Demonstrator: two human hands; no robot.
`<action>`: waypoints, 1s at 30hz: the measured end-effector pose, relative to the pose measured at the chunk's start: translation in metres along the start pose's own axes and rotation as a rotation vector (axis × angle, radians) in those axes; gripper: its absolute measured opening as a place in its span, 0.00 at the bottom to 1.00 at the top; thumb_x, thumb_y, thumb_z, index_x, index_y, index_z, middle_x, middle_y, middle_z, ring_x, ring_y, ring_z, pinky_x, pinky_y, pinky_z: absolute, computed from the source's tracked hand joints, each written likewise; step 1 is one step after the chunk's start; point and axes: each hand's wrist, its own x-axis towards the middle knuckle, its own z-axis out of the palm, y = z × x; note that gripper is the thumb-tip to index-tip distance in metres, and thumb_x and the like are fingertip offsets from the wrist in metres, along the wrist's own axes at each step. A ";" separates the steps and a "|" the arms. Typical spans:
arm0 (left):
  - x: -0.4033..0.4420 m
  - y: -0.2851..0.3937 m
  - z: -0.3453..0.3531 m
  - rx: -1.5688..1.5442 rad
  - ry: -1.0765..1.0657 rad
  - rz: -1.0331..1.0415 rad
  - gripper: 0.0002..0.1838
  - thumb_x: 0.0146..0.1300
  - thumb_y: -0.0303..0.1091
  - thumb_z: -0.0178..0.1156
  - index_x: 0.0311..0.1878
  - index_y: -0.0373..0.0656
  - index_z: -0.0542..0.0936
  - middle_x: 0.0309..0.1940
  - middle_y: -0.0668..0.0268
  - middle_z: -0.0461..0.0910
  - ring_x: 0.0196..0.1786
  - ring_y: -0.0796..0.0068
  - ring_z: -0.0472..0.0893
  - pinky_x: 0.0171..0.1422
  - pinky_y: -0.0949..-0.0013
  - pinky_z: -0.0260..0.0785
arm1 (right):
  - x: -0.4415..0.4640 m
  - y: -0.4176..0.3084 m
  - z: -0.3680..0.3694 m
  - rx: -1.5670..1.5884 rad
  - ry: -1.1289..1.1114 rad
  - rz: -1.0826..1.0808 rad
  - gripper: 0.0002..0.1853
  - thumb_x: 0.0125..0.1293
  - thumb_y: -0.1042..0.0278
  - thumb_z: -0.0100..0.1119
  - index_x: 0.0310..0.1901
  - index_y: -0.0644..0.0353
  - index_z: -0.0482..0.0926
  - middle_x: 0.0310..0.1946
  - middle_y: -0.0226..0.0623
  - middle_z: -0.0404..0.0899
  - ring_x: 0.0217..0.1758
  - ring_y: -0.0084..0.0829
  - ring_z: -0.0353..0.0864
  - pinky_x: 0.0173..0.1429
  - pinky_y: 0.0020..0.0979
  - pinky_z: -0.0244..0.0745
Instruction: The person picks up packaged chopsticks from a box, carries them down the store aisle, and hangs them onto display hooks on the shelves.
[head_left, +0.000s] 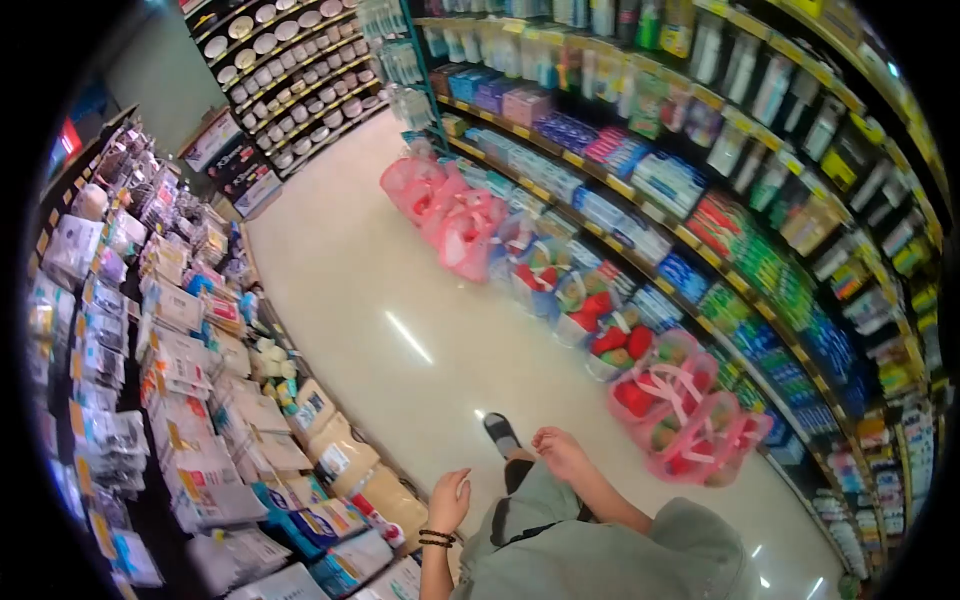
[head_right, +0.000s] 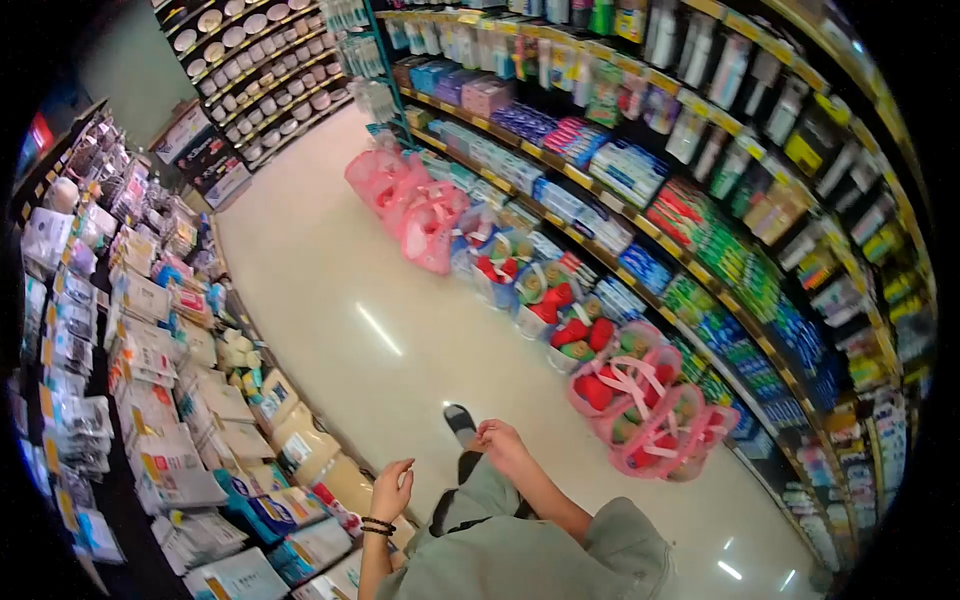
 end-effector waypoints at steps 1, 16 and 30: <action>0.018 -0.016 -0.016 0.000 0.008 -0.082 0.14 0.66 0.29 0.57 0.53 0.40 0.81 0.44 0.51 0.82 0.50 0.48 0.80 0.56 0.54 0.73 | 0.027 -0.009 0.021 0.004 -0.009 0.001 0.16 0.50 0.89 0.52 0.42 0.65 0.75 0.36 0.38 0.76 0.42 0.32 0.76 0.47 0.28 0.72; 0.269 -0.140 -0.127 -0.224 0.503 -0.387 0.13 0.71 0.28 0.51 0.52 0.37 0.82 0.44 0.53 0.82 0.42 0.60 0.82 0.47 0.62 0.75 | 0.302 -0.115 0.309 -0.181 -0.414 0.219 0.18 0.58 0.92 0.54 0.45 0.58 0.77 0.46 0.33 0.76 0.51 0.28 0.73 0.58 0.28 0.70; 0.602 -0.322 -0.377 -0.348 0.818 -0.453 0.13 0.75 0.29 0.48 0.52 0.35 0.79 0.40 0.57 0.84 0.39 0.66 0.84 0.46 0.64 0.77 | 0.576 -0.160 0.551 -0.264 -0.443 0.171 0.19 0.59 0.91 0.57 0.49 0.58 0.78 0.51 0.40 0.80 0.55 0.34 0.77 0.64 0.31 0.71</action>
